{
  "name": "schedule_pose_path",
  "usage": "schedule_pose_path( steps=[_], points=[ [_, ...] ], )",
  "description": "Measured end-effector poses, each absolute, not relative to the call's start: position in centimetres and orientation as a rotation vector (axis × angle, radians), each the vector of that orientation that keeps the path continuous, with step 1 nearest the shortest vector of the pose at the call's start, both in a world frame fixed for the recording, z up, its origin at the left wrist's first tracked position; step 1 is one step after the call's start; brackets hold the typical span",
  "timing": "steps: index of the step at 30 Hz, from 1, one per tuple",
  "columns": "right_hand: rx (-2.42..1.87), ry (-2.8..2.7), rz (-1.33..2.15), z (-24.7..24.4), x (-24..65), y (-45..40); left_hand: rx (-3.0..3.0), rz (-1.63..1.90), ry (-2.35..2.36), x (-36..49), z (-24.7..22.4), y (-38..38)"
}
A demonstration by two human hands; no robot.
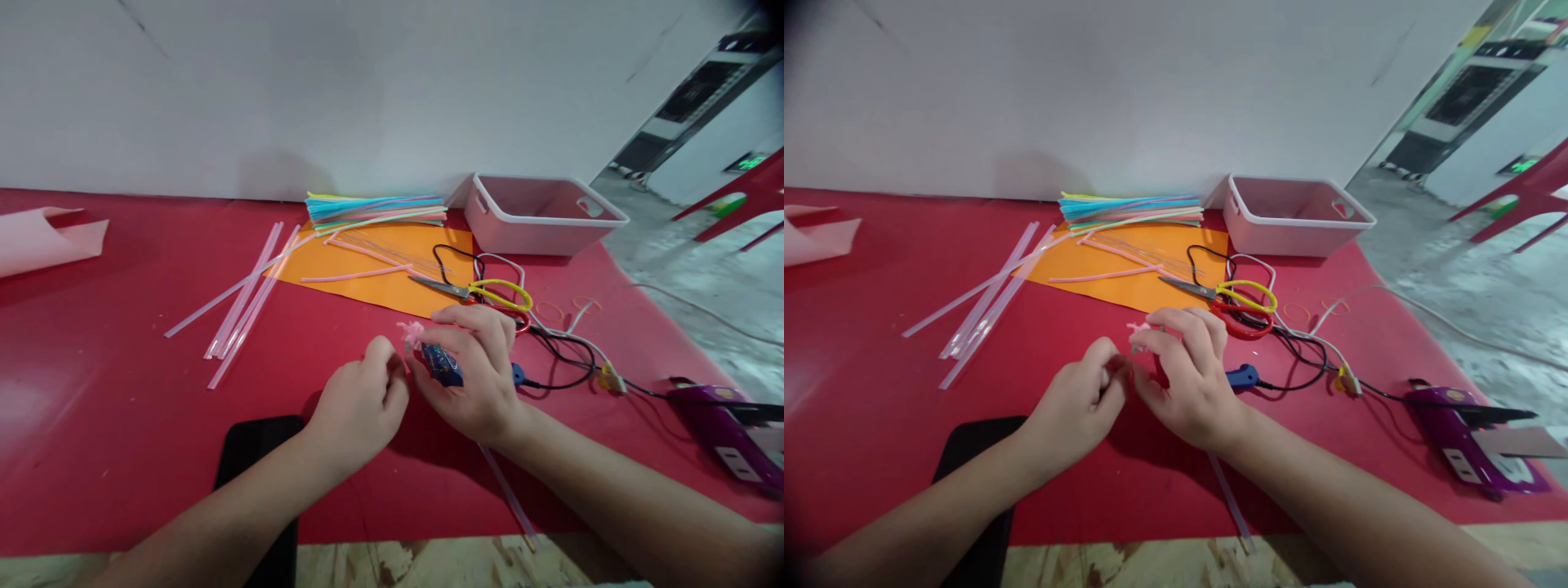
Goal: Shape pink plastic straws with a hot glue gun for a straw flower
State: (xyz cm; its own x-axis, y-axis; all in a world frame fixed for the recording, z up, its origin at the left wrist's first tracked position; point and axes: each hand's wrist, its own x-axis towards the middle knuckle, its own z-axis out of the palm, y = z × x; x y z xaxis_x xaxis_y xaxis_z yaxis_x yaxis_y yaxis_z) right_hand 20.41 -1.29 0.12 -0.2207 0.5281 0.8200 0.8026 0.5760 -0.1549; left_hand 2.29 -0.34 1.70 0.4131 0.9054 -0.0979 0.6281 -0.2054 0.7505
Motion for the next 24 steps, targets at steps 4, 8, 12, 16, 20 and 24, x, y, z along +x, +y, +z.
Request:
schedule_pose_path(
  steps=[4, 8, 12, 16, 20, 24],
  points=[
    [-1.067, -1.7, 0.133, 1.2, 20.1, -2.2, 1.584, 0.732, 1.135, 2.2, 1.5, -0.4],
    [-1.204, -1.386, 0.84, 1.7, 19.0, -2.8, 1.285, 0.815, 0.869, 2.5, 1.5, -0.5],
    [-1.194, -1.281, 0.96, 1.5, 18.5, -2.8, 1.354, 0.81, 0.867, 2.7, 1.4, -0.8],
    [-1.202, -1.231, 0.984, 1.3, 18.6, -2.6, 1.42, 0.794, 0.872, 2.7, 1.4, -1.1],
    [-1.204, -1.254, 0.89, 1.7, 18.5, -2.6, 1.481, 0.744, 0.889, 2.6, 1.9, -1.2],
    [-1.221, -1.259, 0.824, 2.0, 18.4, -2.7, 1.605, 0.739, 0.946, 2.6, 1.9, -1.2]
  ],
)
